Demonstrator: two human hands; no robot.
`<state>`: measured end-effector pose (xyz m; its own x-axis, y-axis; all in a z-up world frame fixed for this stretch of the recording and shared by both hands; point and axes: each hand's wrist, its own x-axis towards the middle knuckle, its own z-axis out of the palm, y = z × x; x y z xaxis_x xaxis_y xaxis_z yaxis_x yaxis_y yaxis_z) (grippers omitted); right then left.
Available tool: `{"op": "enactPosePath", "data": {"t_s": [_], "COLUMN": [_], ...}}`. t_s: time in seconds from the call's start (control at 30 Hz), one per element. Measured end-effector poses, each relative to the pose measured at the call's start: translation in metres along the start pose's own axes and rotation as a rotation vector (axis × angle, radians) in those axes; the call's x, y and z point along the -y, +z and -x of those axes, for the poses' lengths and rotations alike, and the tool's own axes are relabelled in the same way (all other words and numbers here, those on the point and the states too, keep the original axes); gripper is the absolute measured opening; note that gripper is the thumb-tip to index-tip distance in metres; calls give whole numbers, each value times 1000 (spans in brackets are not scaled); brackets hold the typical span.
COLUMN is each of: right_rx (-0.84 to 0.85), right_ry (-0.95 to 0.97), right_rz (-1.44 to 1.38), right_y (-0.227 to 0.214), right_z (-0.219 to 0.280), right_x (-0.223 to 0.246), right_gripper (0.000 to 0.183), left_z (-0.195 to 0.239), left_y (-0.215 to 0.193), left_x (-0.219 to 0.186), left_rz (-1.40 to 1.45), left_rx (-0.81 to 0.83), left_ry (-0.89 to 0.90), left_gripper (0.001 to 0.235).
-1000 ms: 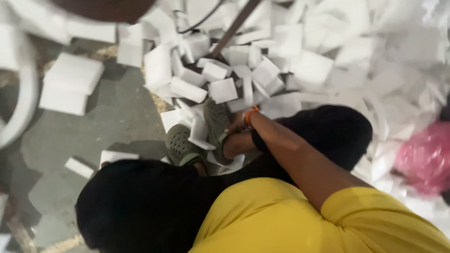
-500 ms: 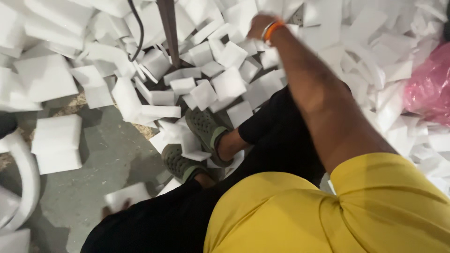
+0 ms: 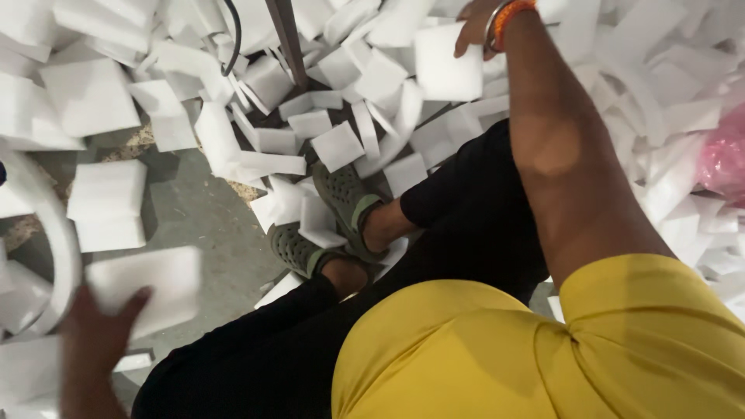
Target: The person sits cross-legged on the floor and repeatedly picks up white foam blocks. They place each block into a cutting machine to slice it, then remove the cut pieces and drop them onto a pile on the floor.
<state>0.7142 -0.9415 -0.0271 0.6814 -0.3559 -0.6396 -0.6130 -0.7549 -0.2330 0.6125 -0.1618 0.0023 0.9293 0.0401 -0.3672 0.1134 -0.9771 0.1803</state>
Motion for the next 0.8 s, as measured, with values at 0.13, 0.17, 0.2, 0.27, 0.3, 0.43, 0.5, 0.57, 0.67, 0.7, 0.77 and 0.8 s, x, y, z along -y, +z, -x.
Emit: {"op": "enactPosePath", "data": {"t_s": [0.13,0.17,0.2,0.27,0.3,0.43,0.5,0.57,0.67,0.7,0.77,0.8], "right_rx": [-29,-12,11,57,70,-97,-208,-279,-403,-443,-501,-529], "right_ry": [-230,-299,-414,-632,-644,-506,-349,-226,-99,-73,-59,-57], "right_rz": [77,62,-39,-255,-352,-278,-98,69,184,195,186,183], "right_y": [-36,-38,-37,-32,-29,-21,-9,0,3,2,-2,-5], "right_z": [71,81,87,89,82,22,-13,-46,-85,-95,-113,-120], "right_x": [36,43,46,42,39,5,-23,-46,-80,-90,-104,-109], "right_gripper": [63,62,61,59,57,50,47,45,40,39,36,35], "left_z": [9,14,17,22,22,23,26,26,25,26,29,28], "left_y": [2,5,9,15,16,26,32,33,32,32,35,35], "left_x": [-102,-118,-132,-149,-153,-155,-146,-136,-136,-137,-142,-144], "left_rz": [138,123,124,115,103,23,7,33,14,31,64,50], "left_rx": [184,195,213,255,215,208,252,251,228,220,207,230], "left_ry": [141,192,187,186,270,305,221,196,196,193,186,172], "left_gripper": [72,70,70,70,73,78,74,69,66,65,63,63]}}
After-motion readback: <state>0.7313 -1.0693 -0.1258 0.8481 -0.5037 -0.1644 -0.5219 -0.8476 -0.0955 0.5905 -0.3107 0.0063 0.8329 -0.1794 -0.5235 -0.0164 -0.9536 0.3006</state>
